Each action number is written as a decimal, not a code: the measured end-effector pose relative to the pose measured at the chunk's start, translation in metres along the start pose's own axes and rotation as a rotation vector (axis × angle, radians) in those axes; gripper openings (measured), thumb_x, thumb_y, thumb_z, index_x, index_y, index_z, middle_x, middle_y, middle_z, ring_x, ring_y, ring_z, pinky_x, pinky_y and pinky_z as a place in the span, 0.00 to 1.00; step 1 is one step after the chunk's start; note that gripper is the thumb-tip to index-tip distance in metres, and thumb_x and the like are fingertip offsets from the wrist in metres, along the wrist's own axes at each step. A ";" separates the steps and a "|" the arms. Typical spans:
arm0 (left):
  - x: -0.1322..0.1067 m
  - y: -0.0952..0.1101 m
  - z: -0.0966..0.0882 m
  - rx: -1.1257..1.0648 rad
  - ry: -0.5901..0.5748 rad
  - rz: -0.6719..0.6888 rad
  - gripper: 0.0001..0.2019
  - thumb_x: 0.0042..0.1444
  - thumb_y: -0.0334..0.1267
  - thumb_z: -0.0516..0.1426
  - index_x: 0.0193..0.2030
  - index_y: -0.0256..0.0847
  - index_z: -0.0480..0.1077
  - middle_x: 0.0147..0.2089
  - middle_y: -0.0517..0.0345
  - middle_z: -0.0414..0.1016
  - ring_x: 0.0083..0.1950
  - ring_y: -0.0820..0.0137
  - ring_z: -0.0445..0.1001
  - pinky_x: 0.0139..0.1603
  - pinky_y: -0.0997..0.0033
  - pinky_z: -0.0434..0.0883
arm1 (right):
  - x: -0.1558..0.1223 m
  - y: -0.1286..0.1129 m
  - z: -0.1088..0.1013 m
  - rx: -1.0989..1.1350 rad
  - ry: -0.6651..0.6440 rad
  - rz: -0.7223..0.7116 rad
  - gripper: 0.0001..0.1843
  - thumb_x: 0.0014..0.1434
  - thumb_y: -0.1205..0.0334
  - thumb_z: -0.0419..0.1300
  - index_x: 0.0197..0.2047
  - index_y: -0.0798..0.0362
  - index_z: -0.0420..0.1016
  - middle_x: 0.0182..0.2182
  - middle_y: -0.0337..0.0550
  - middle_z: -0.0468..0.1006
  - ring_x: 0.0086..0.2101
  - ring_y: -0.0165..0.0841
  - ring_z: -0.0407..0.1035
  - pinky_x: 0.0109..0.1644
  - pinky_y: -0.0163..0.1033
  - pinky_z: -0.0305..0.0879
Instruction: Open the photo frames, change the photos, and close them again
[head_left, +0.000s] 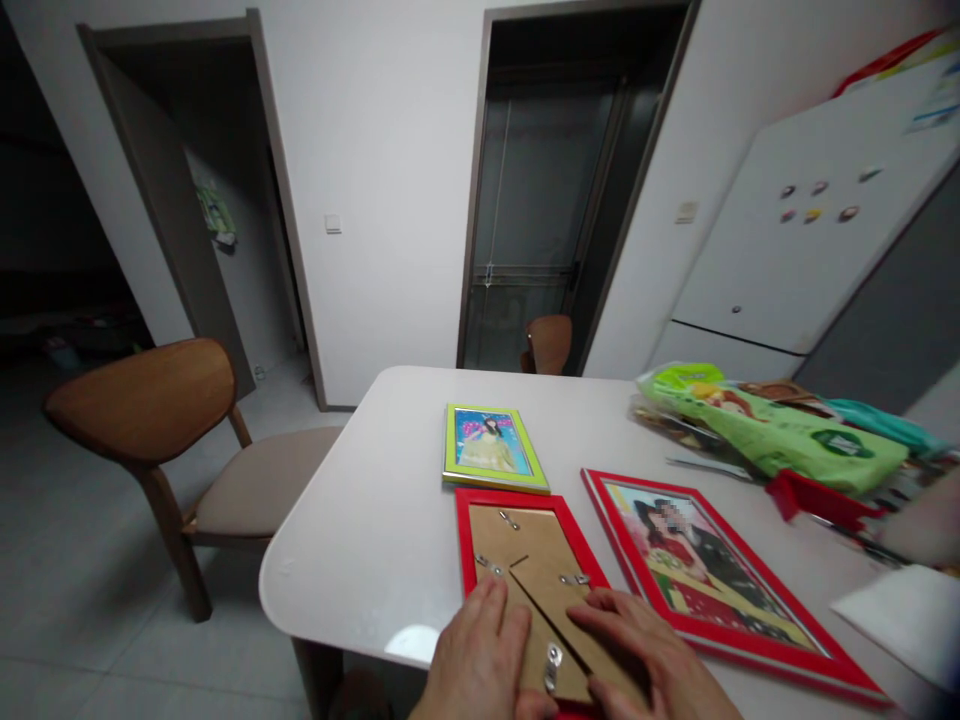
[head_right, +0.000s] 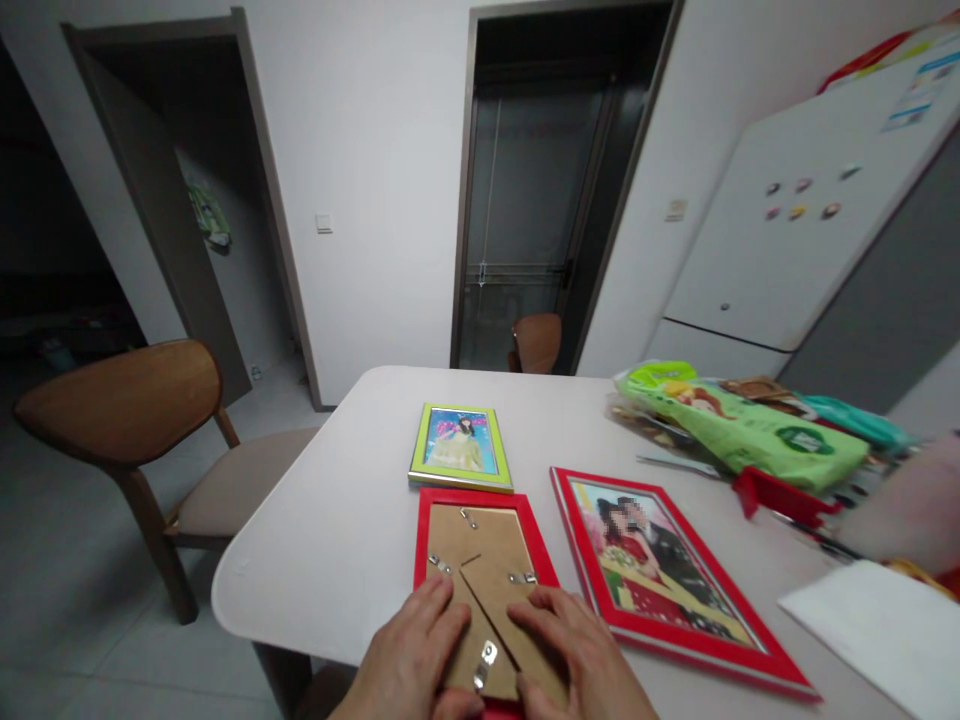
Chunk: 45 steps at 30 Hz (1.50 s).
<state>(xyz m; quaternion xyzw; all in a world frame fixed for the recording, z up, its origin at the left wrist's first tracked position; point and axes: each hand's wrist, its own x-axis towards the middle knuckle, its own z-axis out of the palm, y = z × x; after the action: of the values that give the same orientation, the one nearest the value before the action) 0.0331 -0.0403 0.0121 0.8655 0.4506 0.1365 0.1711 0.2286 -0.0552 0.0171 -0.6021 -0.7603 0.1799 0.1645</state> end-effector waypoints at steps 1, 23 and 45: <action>0.004 0.001 0.005 -0.013 -0.002 -0.008 0.32 0.38 0.42 0.63 0.50 0.33 0.61 0.57 0.38 0.56 0.57 0.53 0.55 0.54 0.56 0.59 | 0.000 0.005 0.002 -0.011 0.008 0.009 0.23 0.45 0.57 0.53 0.46 0.53 0.69 0.49 0.53 0.63 0.50 0.44 0.56 0.52 0.52 0.52; -0.002 -0.018 -0.003 -0.025 -0.043 0.103 0.38 0.38 0.60 0.56 0.50 0.32 0.61 0.56 0.39 0.57 0.57 0.54 0.56 0.56 0.48 0.52 | 0.056 0.024 0.009 -0.203 0.230 -0.006 0.16 0.53 0.64 0.46 0.33 0.54 0.75 0.31 0.48 0.70 0.34 0.35 0.64 0.39 0.38 0.60; -0.005 -0.026 0.011 -0.106 0.088 0.086 0.33 0.32 0.52 0.63 0.44 0.34 0.64 0.55 0.41 0.61 0.56 0.57 0.58 0.56 0.51 0.53 | 0.007 -0.029 0.007 -0.057 -0.035 -0.403 0.13 0.55 0.62 0.47 0.37 0.45 0.72 0.41 0.45 0.68 0.42 0.36 0.59 0.44 0.45 0.58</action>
<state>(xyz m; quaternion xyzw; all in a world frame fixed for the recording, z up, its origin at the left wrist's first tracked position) 0.0154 -0.0318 -0.0089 0.8669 0.4121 0.2055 0.1907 0.1987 -0.0553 0.0245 -0.4388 -0.8730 0.1323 0.1667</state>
